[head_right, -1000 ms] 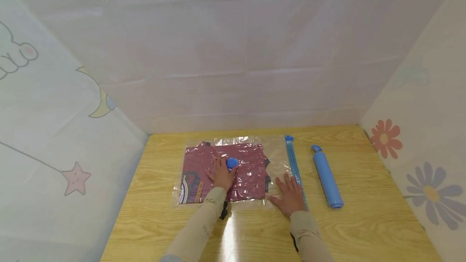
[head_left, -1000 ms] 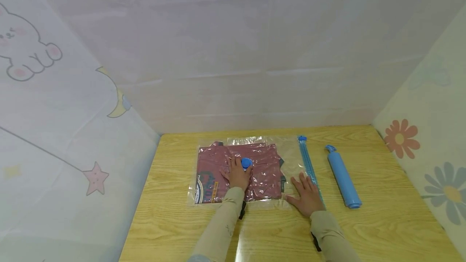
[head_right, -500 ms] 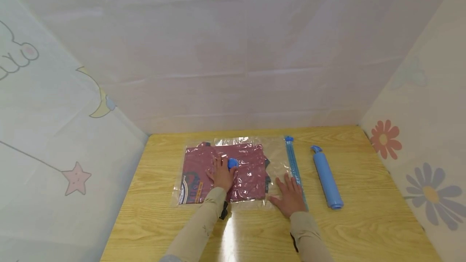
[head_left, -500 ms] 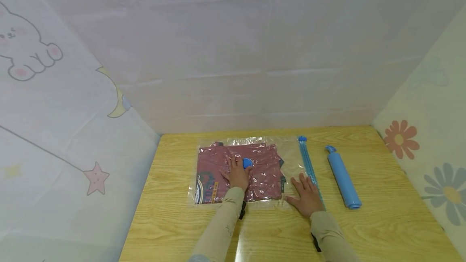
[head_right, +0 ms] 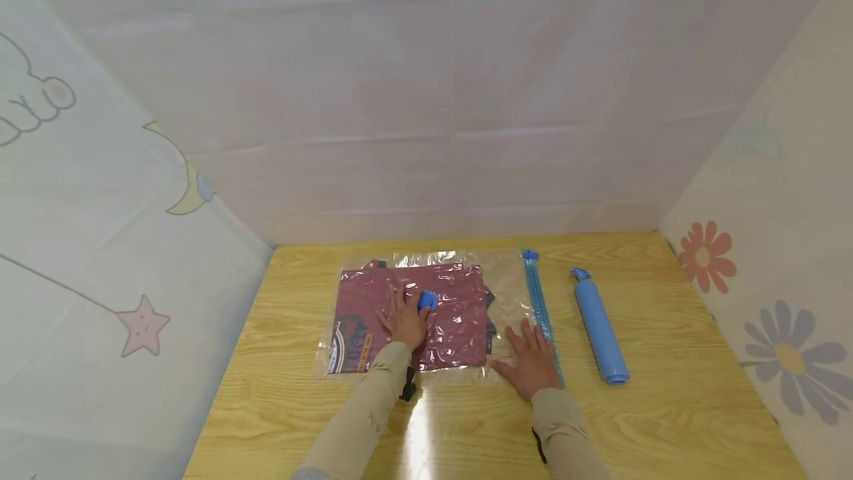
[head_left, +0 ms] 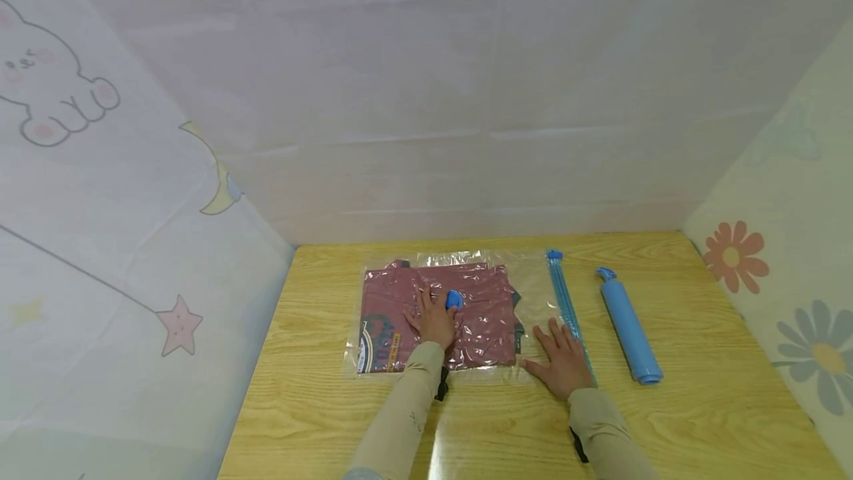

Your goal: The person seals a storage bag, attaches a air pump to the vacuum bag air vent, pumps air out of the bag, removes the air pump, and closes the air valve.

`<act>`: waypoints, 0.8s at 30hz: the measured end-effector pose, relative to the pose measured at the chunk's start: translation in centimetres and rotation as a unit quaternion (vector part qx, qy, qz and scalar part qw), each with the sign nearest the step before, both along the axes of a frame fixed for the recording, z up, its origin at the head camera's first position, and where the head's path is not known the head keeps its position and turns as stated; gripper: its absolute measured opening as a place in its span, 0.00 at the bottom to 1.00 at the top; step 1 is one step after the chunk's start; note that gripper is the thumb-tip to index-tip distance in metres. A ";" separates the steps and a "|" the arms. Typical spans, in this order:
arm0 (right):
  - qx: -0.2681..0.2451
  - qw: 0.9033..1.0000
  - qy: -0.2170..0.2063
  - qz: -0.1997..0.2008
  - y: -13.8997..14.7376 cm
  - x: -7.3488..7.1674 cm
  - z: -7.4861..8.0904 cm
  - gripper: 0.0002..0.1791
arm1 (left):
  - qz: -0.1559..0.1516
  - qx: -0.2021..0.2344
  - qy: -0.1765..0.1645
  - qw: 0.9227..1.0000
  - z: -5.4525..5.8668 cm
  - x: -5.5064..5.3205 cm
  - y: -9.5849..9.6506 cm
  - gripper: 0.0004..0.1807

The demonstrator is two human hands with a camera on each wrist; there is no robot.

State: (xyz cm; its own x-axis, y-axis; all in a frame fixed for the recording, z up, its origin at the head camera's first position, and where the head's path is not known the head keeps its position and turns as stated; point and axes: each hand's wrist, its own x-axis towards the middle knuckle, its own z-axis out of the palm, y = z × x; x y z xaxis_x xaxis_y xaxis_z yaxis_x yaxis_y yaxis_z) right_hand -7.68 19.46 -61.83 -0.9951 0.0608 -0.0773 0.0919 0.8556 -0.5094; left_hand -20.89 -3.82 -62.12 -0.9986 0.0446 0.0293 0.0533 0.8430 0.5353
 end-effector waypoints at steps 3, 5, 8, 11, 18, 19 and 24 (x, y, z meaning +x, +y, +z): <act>0.005 1.000 -0.002 -0.001 0.1 0.0 -0.2 0.46 | -0.006 0.005 0.000 1.000 0.4 0.1 -0.1 0.24; 0.004 1.000 -0.004 -0.001 0.1 0.0 -0.3 0.47 | -0.009 -0.002 0.000 1.000 0.4 0.1 -0.1 0.24; 0.002 1.000 -0.006 0.000 0.2 0.0 -0.4 0.47 | -0.011 -0.012 0.003 1.000 0.4 0.1 -0.2 0.24; 0.002 1.000 -0.001 0.003 0.2 0.0 -0.3 0.46 | -0.008 -0.014 0.001 1.000 0.1 0.1 -0.2 0.24; 0.005 1.000 -0.001 0.006 0.3 -0.1 0.0 0.46 | 0.007 0.024 0.006 1.000 0.2 0.0 0.0 0.26; 0.005 1.000 -0.004 0.006 0.3 -0.1 0.1 0.46 | 0.009 0.022 0.004 1.000 0.3 0.0 0.0 0.26; -0.003 1.000 -0.009 0.006 0.1 0.0 0.3 0.46 | 0.019 0.031 -0.006 0.999 0.3 -0.2 0.1 0.28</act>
